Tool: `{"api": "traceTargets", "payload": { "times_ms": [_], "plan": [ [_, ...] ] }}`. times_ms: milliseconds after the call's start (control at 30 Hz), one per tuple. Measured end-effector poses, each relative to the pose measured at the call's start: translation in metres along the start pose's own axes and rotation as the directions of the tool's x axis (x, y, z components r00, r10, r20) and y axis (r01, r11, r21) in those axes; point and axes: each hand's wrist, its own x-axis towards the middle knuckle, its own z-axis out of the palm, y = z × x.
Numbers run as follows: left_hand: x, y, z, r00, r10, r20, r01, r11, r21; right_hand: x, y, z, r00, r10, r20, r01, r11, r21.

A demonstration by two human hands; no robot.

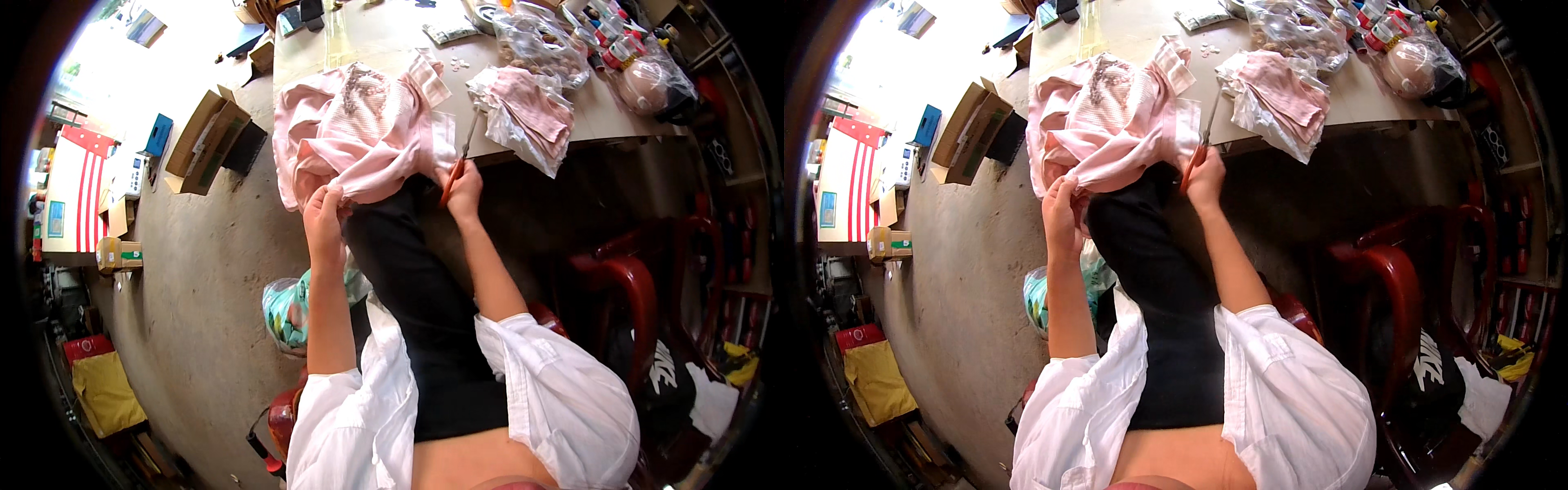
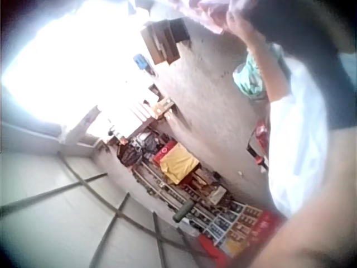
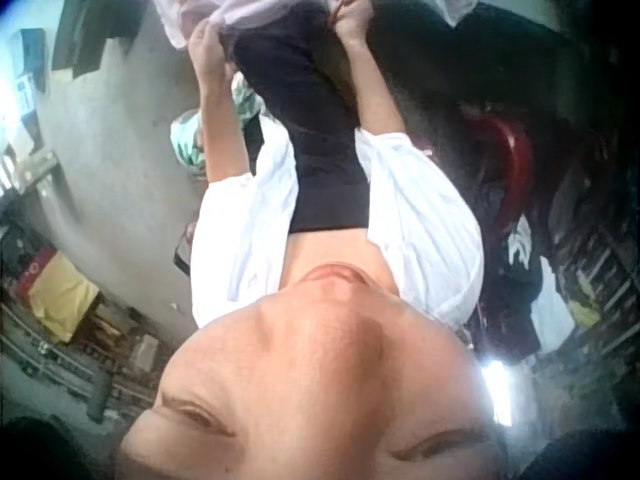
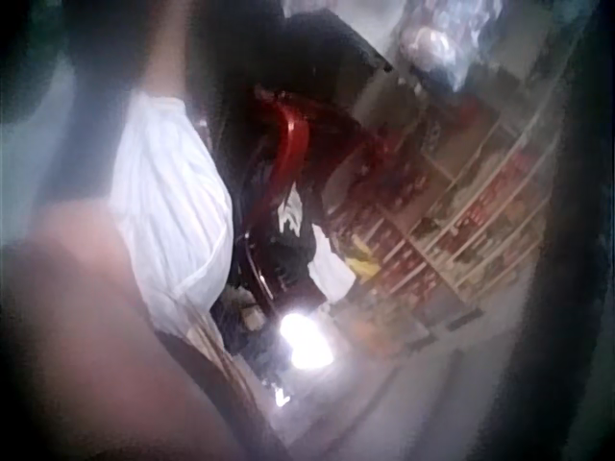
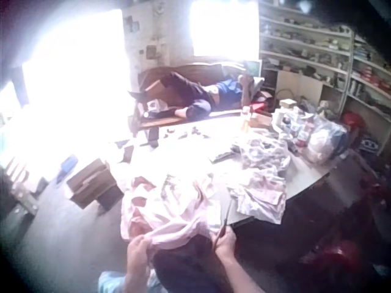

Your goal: The person uses orange-handled scissors to cut a piece of light pink fabric while seated. They repeatedly trim edges and separate sections of the material, holding it with one hand and cutting with the other. The cut pieces accumulate on the table and lap area.

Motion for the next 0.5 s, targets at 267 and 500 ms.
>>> {"api": "traceTargets", "payload": {
  "times_ms": [267, 500],
  "plan": [
    [-0.034, -0.008, 0.025, 0.987, 0.128, 0.093, -0.157, 0.866, 0.475, 0.138, -0.053, -0.056, 0.98, -0.2, 0.008, 0.2, 0.979, -0.036],
    [-0.043, -0.019, 0.06, 0.84, 0.454, 0.297, -0.418, 0.193, 0.888, 0.098, -0.031, -0.075, 0.971, -0.067, -0.231, 0.027, 0.985, -0.171]
  ]
}}
